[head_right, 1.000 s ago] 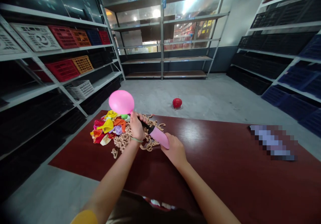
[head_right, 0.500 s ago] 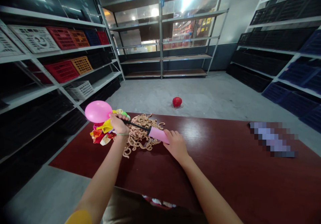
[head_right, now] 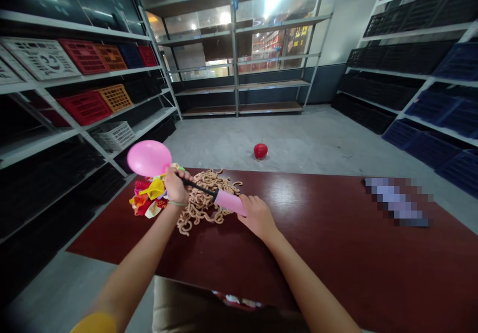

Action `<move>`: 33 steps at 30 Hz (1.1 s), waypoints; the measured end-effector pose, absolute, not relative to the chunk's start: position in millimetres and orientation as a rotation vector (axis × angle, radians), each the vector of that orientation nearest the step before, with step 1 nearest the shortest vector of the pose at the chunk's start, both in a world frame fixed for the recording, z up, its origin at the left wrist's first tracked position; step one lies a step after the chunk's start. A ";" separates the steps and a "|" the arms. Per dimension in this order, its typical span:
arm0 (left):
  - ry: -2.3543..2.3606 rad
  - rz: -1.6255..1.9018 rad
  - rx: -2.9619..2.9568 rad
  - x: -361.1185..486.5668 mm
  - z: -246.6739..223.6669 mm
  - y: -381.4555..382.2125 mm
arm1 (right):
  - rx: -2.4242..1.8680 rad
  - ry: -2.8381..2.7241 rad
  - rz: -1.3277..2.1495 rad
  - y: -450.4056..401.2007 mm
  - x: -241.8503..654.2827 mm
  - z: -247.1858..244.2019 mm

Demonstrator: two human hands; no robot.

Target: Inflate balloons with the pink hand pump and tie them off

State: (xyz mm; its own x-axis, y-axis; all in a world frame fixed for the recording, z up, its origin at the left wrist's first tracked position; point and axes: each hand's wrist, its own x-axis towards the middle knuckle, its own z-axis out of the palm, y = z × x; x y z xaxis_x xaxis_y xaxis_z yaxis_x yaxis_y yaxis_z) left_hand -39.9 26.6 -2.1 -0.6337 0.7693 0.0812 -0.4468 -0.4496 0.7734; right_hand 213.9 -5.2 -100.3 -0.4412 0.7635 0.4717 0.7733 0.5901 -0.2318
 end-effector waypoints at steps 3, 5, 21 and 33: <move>0.913 2.248 0.526 -57.9 14.7 34.1 | -1.194 -2.253 0.038 -4.3 211.8 -100.5; 0.905 2.299 0.513 -45.3 15.9 39.9 | -1.243 -2.203 0.036 -2.5 212.3 -100.4; 0.985 2.142 0.616 -44.4 7.3 38.4 | -1.221 -2.249 0.136 -6.5 212.1 -96.6; 0.842 2.087 0.627 57.5 -20.7 40.1 | -1.340 -2.049 0.162 -6.2 220.9 -95.0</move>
